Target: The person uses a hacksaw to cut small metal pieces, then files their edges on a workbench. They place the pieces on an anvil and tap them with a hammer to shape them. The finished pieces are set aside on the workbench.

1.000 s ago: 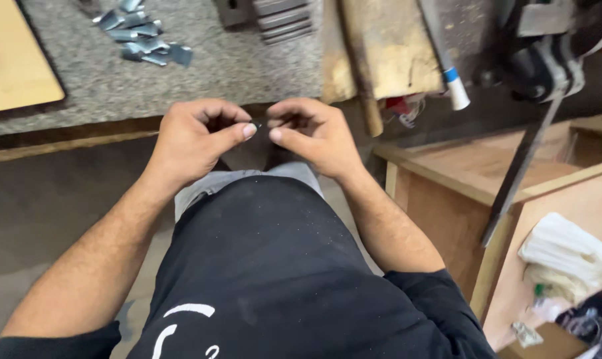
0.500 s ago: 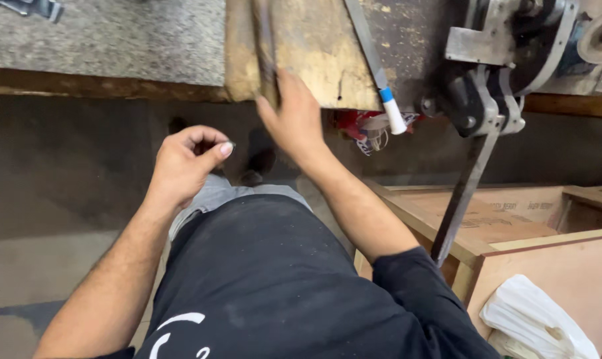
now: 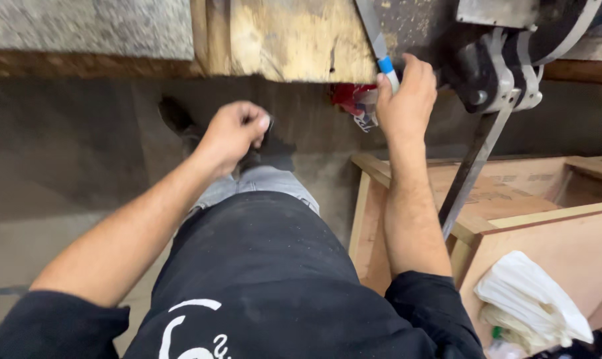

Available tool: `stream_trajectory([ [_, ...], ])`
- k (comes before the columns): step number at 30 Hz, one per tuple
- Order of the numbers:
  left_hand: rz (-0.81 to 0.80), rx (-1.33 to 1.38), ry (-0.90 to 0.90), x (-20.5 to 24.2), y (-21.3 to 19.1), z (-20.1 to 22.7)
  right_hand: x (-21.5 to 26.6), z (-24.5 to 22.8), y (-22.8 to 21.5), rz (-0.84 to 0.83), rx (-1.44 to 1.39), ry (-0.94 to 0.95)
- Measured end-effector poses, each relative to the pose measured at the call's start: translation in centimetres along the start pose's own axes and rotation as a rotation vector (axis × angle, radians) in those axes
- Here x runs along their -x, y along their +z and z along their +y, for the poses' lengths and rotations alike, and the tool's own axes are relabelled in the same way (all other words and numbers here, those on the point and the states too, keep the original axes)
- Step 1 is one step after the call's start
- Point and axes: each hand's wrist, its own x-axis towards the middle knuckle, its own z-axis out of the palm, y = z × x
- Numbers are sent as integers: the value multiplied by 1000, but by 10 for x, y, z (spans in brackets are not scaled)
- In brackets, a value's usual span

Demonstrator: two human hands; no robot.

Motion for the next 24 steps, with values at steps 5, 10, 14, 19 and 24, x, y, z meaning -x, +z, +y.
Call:
stream_trajectory([
  [5,108,239,33,-41,31,-4,6,18,9,-118,-168,-49],
  [10,178,316,33,-56,54,-14,84,3,5,-143,-404,40],
  [14,225,361,77,-63,66,-13,137,-16,22,-367,-605,473],
  [19,301,360,91,-73,81,-12,150,-11,35,-294,-609,207],
  [24,361,324,65,-73,90,-6,140,-6,30,-425,-718,229],
])
